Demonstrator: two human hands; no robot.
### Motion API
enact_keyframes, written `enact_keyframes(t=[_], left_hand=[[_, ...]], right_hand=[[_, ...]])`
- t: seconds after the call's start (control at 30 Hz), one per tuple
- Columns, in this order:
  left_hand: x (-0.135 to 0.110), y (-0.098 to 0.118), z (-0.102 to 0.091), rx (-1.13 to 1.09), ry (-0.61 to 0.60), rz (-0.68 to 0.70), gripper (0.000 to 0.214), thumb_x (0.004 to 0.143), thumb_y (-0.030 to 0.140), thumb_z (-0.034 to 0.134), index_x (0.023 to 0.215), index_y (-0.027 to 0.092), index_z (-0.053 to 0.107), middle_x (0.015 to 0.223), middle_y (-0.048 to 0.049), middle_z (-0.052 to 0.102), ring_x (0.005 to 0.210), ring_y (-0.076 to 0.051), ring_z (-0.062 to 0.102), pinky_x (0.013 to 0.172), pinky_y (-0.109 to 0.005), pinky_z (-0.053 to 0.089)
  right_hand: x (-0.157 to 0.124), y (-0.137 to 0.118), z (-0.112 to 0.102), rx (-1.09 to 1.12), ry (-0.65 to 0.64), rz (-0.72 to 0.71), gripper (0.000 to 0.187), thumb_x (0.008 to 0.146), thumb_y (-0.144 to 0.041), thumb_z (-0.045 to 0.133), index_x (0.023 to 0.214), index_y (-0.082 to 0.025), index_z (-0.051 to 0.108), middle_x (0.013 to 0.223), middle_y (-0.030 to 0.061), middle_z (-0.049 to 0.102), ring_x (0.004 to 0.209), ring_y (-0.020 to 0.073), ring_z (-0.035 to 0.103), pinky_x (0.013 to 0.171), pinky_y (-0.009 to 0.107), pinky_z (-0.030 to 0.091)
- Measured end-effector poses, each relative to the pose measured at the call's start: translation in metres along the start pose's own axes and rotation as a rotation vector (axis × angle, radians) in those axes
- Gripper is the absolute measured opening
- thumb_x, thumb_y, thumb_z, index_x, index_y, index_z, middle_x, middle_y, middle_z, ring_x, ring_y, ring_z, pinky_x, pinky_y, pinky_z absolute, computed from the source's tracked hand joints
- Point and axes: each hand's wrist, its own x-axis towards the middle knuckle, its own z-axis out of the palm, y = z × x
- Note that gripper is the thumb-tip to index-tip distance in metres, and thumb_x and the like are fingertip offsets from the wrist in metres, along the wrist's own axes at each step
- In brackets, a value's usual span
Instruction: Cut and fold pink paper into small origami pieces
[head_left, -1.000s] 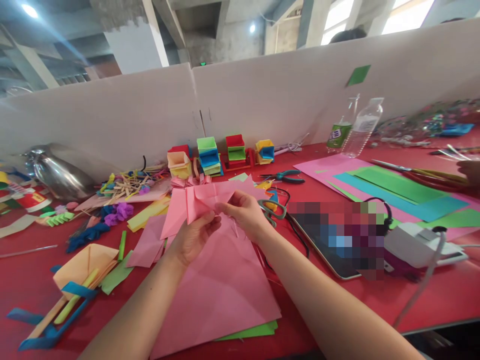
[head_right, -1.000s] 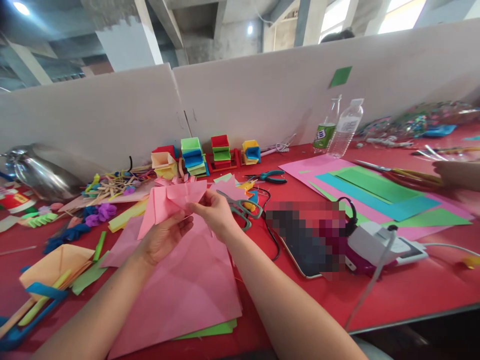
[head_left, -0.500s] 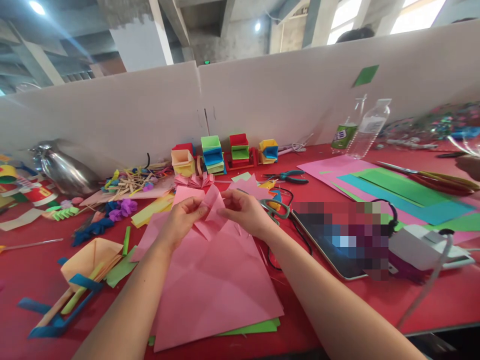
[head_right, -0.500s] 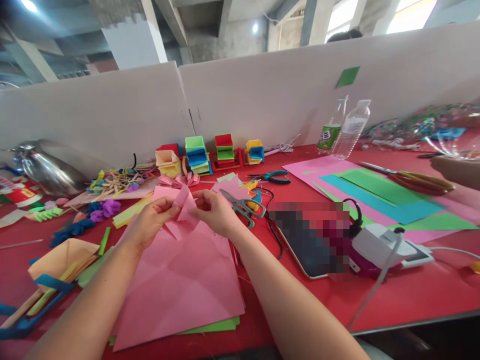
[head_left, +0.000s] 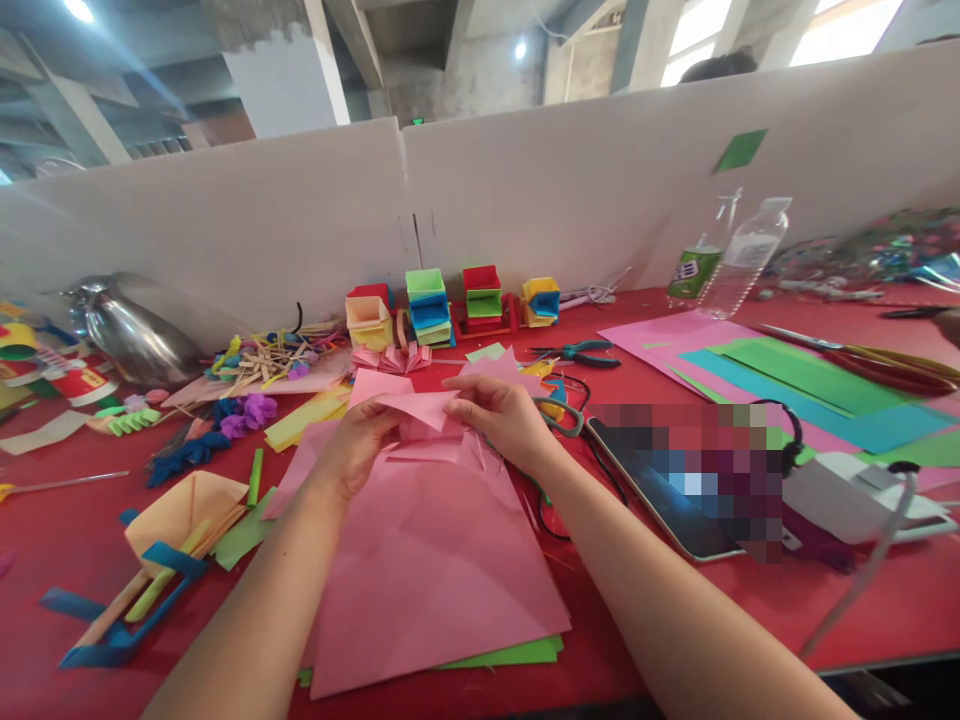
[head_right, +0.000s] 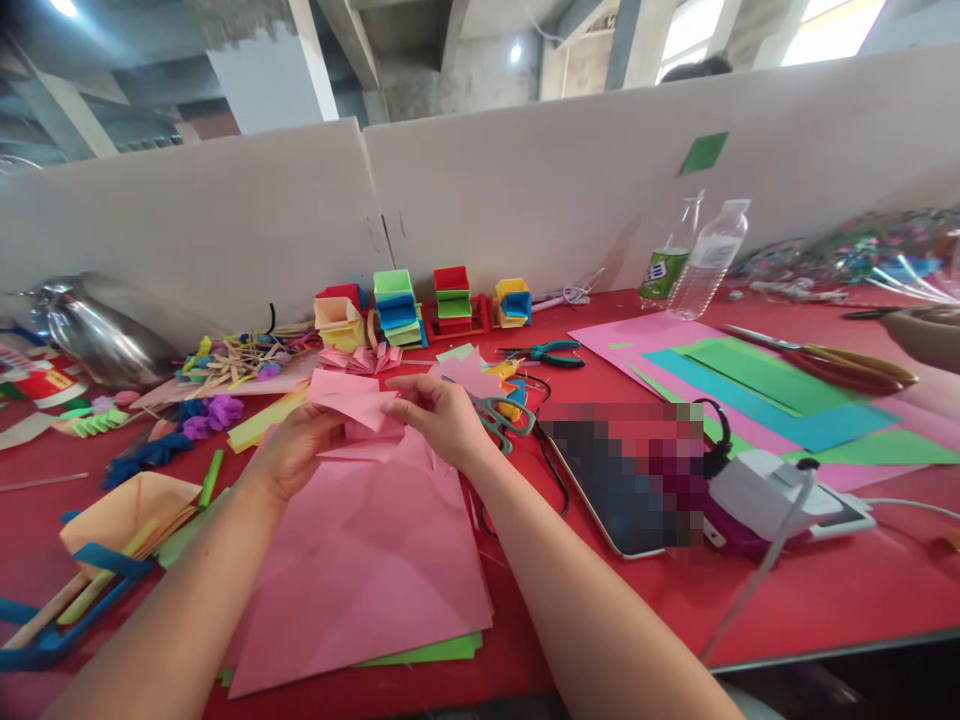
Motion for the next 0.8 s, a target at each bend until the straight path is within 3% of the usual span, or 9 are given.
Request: enact_keyframes(t=[0.2, 0.37, 0.5, 0.63, 0.8], left_hand=[[-0.004, 0.006, 0.003, 0.007, -0.046, -0.008, 0.017, 0.060, 0.026, 0.073, 0.059, 0.014, 0.062, 0.055, 0.0010, 0.059, 0.050, -0.009, 0.051, 0.052, -0.020, 0.039], [-0.002, 0.004, 0.003, 0.074, -0.069, 0.014, 0.017, 0.065, 0.029, 0.072, 0.076, 0.016, 0.067, 0.063, 0.0011, 0.062, 0.055, -0.010, 0.053, 0.057, -0.022, 0.041], [-0.003, 0.003, 0.005, 0.144, -0.078, 0.044, 0.023, 0.065, 0.035, 0.072, 0.078, 0.016, 0.069, 0.065, -0.0005, 0.065, 0.061, -0.014, 0.057, 0.061, -0.023, 0.043], [-0.006, 0.002, 0.008, 0.181, -0.136, 0.089, 0.036, 0.065, 0.040, 0.072, 0.091, 0.016, 0.068, 0.080, -0.0038, 0.068, 0.076, -0.018, 0.061, 0.072, -0.028, 0.046], [-0.008, -0.003, 0.013, 0.203, -0.159, 0.090, 0.043, 0.061, 0.036, 0.076, 0.098, 0.017, 0.065, 0.081, -0.0026, 0.068, 0.070, -0.016, 0.061, 0.071, -0.029, 0.047]], right_hand=[[0.000, 0.001, -0.001, -0.091, -0.081, -0.040, 0.039, 0.068, -0.039, 0.069, 0.099, -0.017, 0.066, 0.070, -0.0016, 0.056, 0.063, 0.0110, 0.049, 0.059, 0.024, 0.039], [0.001, 0.002, -0.002, -0.113, -0.045, -0.014, 0.032, 0.068, -0.042, 0.068, 0.087, -0.016, 0.069, 0.075, 0.0004, 0.060, 0.065, 0.0116, 0.050, 0.061, 0.024, 0.039], [0.002, 0.005, -0.005, -0.082, -0.025, 0.064, 0.033, 0.066, -0.046, 0.068, 0.078, -0.015, 0.066, 0.065, -0.0018, 0.054, 0.057, 0.0090, 0.044, 0.054, 0.023, 0.033], [0.003, 0.007, -0.006, -0.089, 0.008, 0.112, 0.037, 0.062, -0.049, 0.069, 0.069, -0.014, 0.062, 0.057, -0.0044, 0.047, 0.053, 0.0073, 0.037, 0.049, 0.022, 0.028], [0.002, 0.006, -0.006, -0.115, -0.003, 0.102, 0.039, 0.063, -0.052, 0.068, 0.068, -0.015, 0.061, 0.057, -0.0045, 0.046, 0.052, 0.0073, 0.036, 0.049, 0.022, 0.027]])
